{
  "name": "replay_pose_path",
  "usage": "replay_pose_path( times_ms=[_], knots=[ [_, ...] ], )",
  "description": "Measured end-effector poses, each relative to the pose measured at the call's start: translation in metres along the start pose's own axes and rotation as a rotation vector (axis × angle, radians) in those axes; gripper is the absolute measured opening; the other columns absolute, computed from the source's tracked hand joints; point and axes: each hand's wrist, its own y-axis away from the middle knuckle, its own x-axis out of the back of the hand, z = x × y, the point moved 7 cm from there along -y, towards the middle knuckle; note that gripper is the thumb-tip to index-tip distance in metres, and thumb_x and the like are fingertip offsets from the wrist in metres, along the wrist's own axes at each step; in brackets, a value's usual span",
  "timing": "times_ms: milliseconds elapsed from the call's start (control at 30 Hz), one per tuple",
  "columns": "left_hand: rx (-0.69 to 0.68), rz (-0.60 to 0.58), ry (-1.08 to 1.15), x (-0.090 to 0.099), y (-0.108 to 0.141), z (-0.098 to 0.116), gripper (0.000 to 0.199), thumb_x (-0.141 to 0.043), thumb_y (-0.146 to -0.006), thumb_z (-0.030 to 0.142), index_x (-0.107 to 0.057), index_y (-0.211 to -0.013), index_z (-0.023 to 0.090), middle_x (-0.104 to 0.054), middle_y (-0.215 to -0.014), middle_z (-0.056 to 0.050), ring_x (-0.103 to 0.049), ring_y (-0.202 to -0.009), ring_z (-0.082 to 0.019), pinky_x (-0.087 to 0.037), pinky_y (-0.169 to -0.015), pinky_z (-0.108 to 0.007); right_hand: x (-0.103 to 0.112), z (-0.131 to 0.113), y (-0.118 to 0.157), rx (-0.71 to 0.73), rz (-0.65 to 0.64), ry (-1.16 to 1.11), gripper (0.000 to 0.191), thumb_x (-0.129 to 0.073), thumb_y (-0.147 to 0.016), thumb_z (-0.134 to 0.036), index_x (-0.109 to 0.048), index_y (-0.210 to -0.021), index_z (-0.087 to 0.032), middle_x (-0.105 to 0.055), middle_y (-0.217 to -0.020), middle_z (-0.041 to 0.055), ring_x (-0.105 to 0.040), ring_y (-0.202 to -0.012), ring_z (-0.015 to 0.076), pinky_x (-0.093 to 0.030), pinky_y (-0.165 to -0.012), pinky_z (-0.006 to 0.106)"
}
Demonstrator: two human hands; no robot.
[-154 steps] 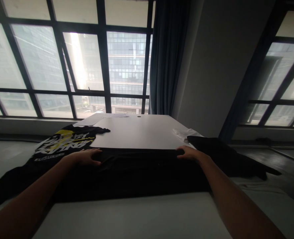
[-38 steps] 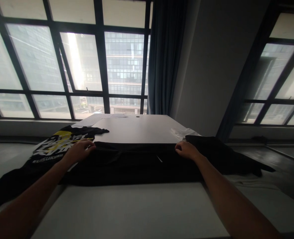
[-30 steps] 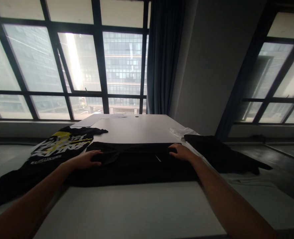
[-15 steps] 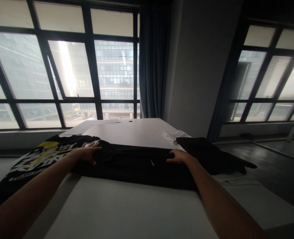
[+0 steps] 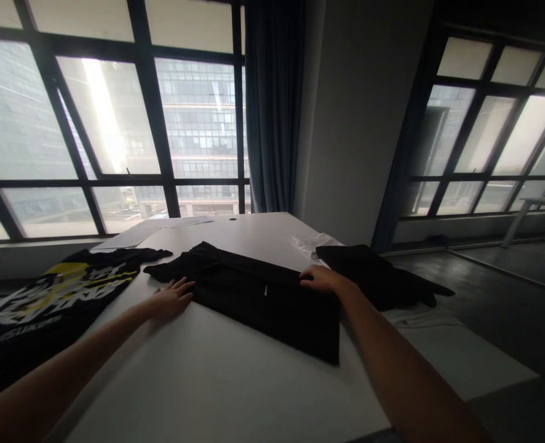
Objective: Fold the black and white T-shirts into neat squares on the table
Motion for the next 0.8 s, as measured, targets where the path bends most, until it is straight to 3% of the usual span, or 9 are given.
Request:
replay_pose_path(
  times_ms=[67, 133, 200, 267, 333, 400, 533, 633, 800],
  knots=[
    [0.058, -0.014, -0.047, 0.013, -0.008, -0.014, 0.058, -0.035, -0.093, 0.042, -0.038, -0.15, 0.031, -0.023, -0.161, -0.012, -0.02, -0.147, -0.041, -0.022, -0.105, -0.073, -0.004, -0.009, 0.002, 0.053, -0.043, -0.042, 0.035, -0.065, -0.082, -0.037, -0.074, -0.113, -0.025, -0.071, -0.118, 0.0064, -0.066, -0.107, 0.0233, -0.049, -0.093, 0.03],
    [0.125, 0.085, -0.135, 0.036, -0.013, -0.021, 0.06, -0.038, -0.09, 0.03, -0.039, -0.15, 0.027, -0.021, -0.162, -0.013, -0.016, -0.148, -0.04, -0.015, -0.106, -0.075, -0.006, -0.016, 0.004, 0.075, -0.08, -0.061, 0.033, -0.067, -0.079, -0.036, -0.076, -0.109, -0.023, -0.073, -0.112, 0.0074, -0.068, -0.103, 0.0242, -0.05, -0.089, 0.029],
    [0.15, 0.197, -0.219, 0.058, -0.012, -0.013, 0.064, -0.042, -0.085, 0.021, -0.041, -0.149, 0.022, -0.027, -0.16, -0.016, -0.024, -0.145, -0.041, -0.017, -0.106, -0.074, -0.005, -0.023, 0.006, 0.093, -0.069, -0.098, 0.031, -0.067, -0.079, -0.036, -0.078, -0.104, -0.021, -0.075, -0.104, 0.0083, -0.069, -0.097, 0.0245, -0.052, -0.084, 0.029],
    [0.134, 0.234, -0.227, 0.069, -0.006, 0.01, 0.06, -0.043, -0.085, 0.02, -0.047, -0.145, 0.02, -0.043, -0.151, -0.019, -0.042, -0.135, -0.041, -0.029, -0.105, -0.065, -0.001, -0.033, 0.008, 0.127, -0.021, -0.16, 0.03, -0.065, -0.081, -0.035, -0.078, -0.102, -0.019, -0.076, -0.1, 0.0087, -0.07, -0.092, 0.0233, -0.053, -0.081, 0.029],
    [0.124, 0.182, -0.156, 0.065, 0.004, 0.04, 0.052, -0.039, -0.092, 0.029, -0.051, -0.141, 0.022, -0.059, -0.136, -0.018, -0.058, -0.12, -0.038, -0.043, -0.097, -0.055, 0.002, -0.045, 0.009, 0.181, 0.048, -0.213, 0.029, -0.062, -0.084, -0.033, -0.077, -0.104, -0.018, -0.075, -0.105, 0.0084, -0.069, -0.093, 0.0221, -0.052, -0.083, 0.029],
    [0.04, 0.131, -0.053, 0.05, 0.018, 0.078, 0.057, -0.03, -0.097, 0.051, -0.046, -0.145, 0.024, -0.059, -0.136, -0.017, -0.06, -0.117, -0.038, -0.046, -0.093, -0.051, 0.001, -0.06, 0.009, 0.257, 0.101, -0.238, 0.028, -0.062, -0.084, -0.03, -0.076, -0.106, -0.02, -0.072, -0.114, 0.0069, -0.067, -0.102, 0.0214, -0.05, -0.091, 0.03],
    [-0.137, -0.013, 0.025, 0.004, 0.043, 0.135, 0.081, -0.032, -0.087, 0.076, -0.03, -0.154, 0.029, -0.03, -0.158, -0.018, -0.029, -0.141, -0.049, -0.03, -0.105, -0.066, -0.01, -0.088, 0.009, 0.345, 0.119, -0.239, 0.029, -0.063, -0.084, -0.024, -0.074, -0.11, -0.026, -0.066, -0.129, 0.0026, -0.06, -0.119, 0.021, -0.042, -0.107, 0.033],
    [-0.326, -0.021, 0.043, -0.007, 0.048, 0.158, 0.078, -0.028, -0.09, 0.074, -0.024, -0.155, 0.031, -0.016, -0.163, -0.014, -0.01, -0.147, -0.046, -0.016, -0.112, -0.067, -0.017, -0.096, 0.007, 0.345, 0.108, -0.227, 0.032, -0.062, -0.085, -0.022, -0.072, -0.114, -0.027, -0.065, -0.131, 0.0012, -0.059, -0.123, 0.0209, -0.04, -0.109, 0.034],
    [-0.61, -0.08, 0.107, 0.008, 0.036, 0.161, 0.07, -0.036, -0.092, 0.07, -0.023, -0.154, 0.039, -0.014, -0.164, -0.005, -0.006, -0.149, -0.038, -0.008, -0.117, -0.062, -0.021, -0.084, 0.004, 0.321, 0.084, -0.21, 0.033, -0.063, -0.083, -0.023, -0.073, -0.114, -0.025, -0.067, -0.128, 0.0033, -0.059, -0.123, 0.0221, -0.041, -0.109, 0.035]
  ],
)
